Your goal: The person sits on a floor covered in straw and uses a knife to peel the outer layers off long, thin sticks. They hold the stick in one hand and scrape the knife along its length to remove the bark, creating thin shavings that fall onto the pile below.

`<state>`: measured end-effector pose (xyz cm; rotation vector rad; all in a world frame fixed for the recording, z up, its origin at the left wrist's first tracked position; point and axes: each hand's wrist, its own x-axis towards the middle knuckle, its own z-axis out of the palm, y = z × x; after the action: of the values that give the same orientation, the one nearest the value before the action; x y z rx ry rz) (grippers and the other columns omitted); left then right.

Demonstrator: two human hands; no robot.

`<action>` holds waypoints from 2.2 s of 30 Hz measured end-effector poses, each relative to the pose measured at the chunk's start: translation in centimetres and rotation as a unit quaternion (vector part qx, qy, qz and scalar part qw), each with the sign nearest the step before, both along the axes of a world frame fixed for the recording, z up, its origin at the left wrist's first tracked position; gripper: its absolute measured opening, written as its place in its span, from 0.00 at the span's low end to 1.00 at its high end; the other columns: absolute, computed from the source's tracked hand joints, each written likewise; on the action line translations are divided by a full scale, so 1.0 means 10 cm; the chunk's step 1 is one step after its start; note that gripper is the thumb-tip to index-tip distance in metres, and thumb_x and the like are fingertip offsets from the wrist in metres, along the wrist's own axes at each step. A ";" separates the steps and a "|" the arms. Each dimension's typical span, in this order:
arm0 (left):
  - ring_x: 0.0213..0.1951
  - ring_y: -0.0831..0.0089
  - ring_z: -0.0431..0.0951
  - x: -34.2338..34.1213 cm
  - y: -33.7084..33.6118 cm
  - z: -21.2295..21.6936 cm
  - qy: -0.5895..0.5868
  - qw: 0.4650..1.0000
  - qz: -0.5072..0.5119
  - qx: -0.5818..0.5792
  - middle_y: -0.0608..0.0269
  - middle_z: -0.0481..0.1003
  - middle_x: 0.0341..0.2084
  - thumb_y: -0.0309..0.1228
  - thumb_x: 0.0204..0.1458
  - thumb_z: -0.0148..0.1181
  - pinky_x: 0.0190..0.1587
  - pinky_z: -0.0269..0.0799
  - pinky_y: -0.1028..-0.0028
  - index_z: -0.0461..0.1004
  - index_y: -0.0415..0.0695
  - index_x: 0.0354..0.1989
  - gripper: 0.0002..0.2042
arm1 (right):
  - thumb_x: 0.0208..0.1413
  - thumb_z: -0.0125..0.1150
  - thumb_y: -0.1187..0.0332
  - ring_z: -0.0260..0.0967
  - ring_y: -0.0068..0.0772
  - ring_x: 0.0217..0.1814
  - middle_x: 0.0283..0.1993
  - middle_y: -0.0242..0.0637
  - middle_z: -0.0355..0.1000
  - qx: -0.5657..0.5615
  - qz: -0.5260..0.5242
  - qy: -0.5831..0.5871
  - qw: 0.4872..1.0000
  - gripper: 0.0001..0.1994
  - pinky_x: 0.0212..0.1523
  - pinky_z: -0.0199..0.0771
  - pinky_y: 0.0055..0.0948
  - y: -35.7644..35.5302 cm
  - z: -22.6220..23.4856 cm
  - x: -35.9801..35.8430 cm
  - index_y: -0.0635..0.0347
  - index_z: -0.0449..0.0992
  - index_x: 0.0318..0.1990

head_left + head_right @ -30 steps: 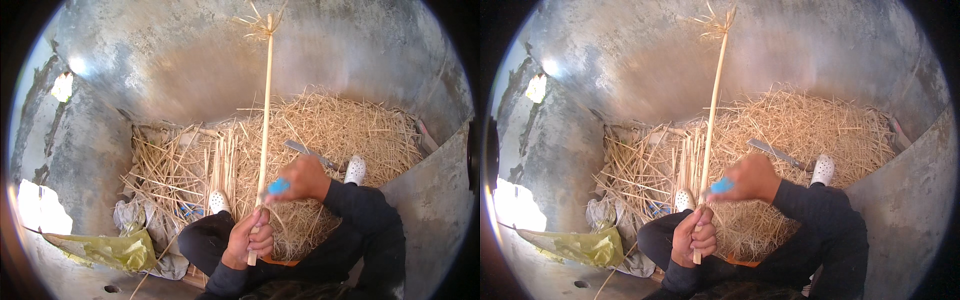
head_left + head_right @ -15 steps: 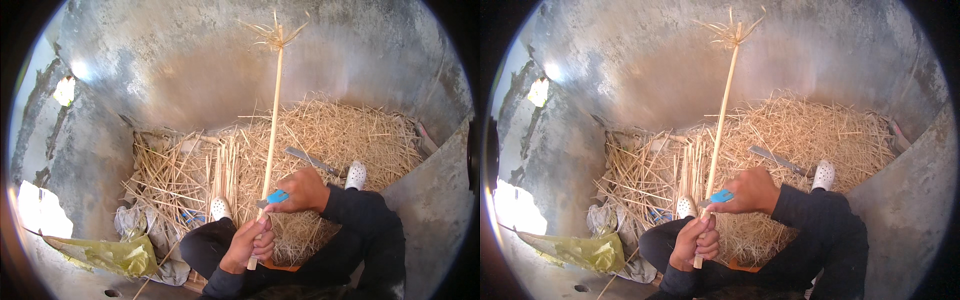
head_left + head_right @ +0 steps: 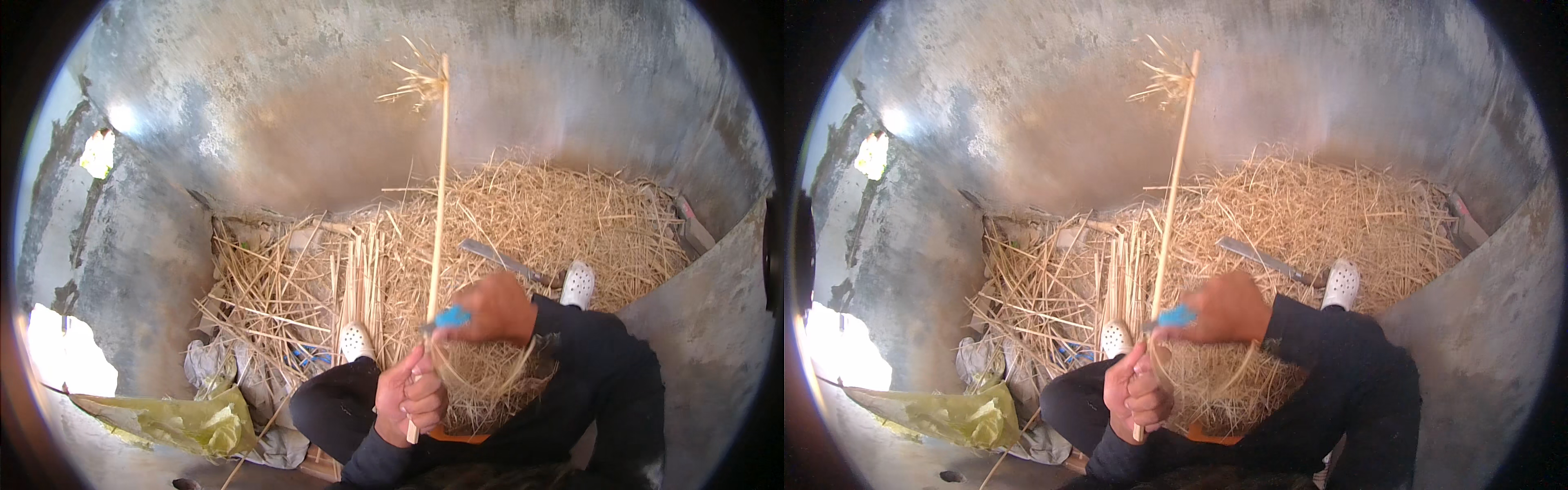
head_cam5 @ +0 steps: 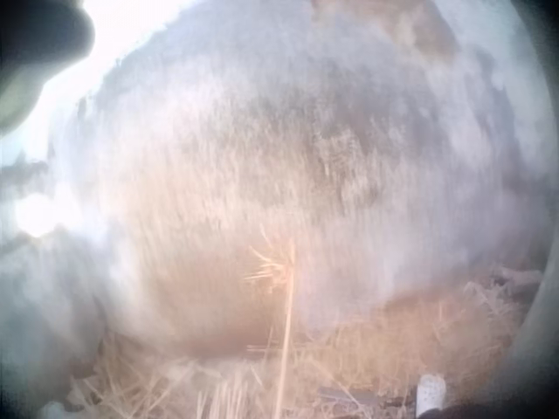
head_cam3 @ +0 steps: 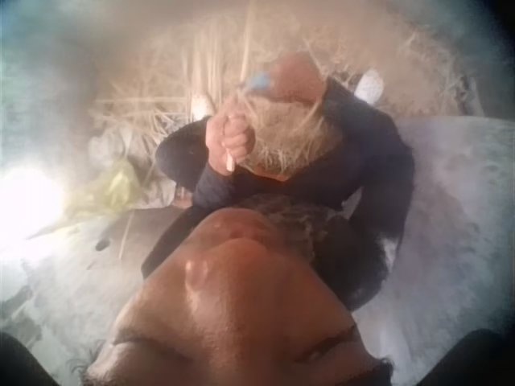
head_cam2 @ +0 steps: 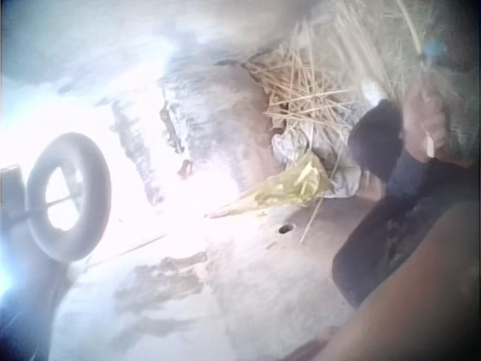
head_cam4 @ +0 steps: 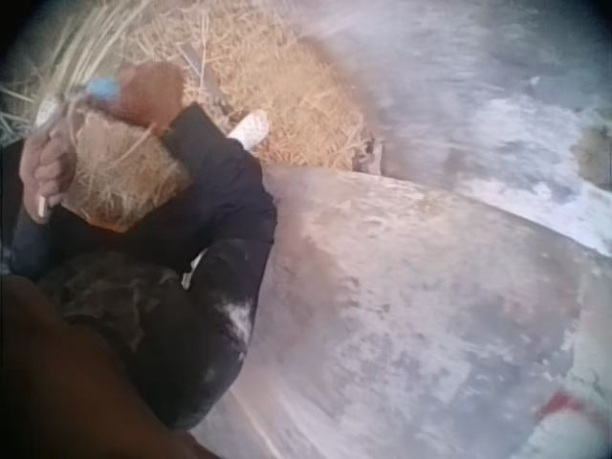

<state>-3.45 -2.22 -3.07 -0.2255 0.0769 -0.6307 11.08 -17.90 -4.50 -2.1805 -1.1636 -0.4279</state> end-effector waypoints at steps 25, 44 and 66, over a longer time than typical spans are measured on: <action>0.09 0.86 0.47 -0.08 0.08 0.22 -0.023 0.962 -0.029 0.272 0.76 0.48 0.10 0.42 0.64 0.33 0.12 0.45 0.83 0.56 0.51 0.27 0.14 | 0.42 0.49 0.28 0.61 0.34 0.08 0.06 0.35 0.60 -0.005 0.002 -0.031 1.000 0.35 0.12 0.59 0.33 0.04 0.02 0.00 0.54 0.70 0.10; 0.09 0.87 0.47 -0.12 0.00 0.28 -0.004 0.934 -0.035 0.357 0.76 0.49 0.09 0.41 0.63 0.35 0.11 0.44 0.83 0.56 0.50 0.27 0.14 | 0.47 0.44 0.29 0.65 0.36 0.11 0.07 0.39 0.62 -0.034 -0.079 -0.002 0.996 0.37 0.19 0.68 0.38 -0.06 0.05 0.48 0.57 0.71 0.11; 0.12 0.85 0.49 -0.03 -0.02 0.43 -0.029 0.859 -0.004 0.512 0.75 0.50 0.12 0.40 0.62 0.43 0.15 0.45 0.82 0.57 0.49 0.27 0.13 | 0.43 0.49 0.28 0.60 0.35 0.07 0.06 0.34 0.59 -0.012 -0.048 -0.051 0.997 0.35 0.13 0.62 0.32 -0.05 0.10 0.20 0.53 0.68 0.08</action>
<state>-3.75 -2.38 1.27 0.8312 0.3429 -0.5307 13.09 -18.38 -3.55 -2.2652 -1.1259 -0.5764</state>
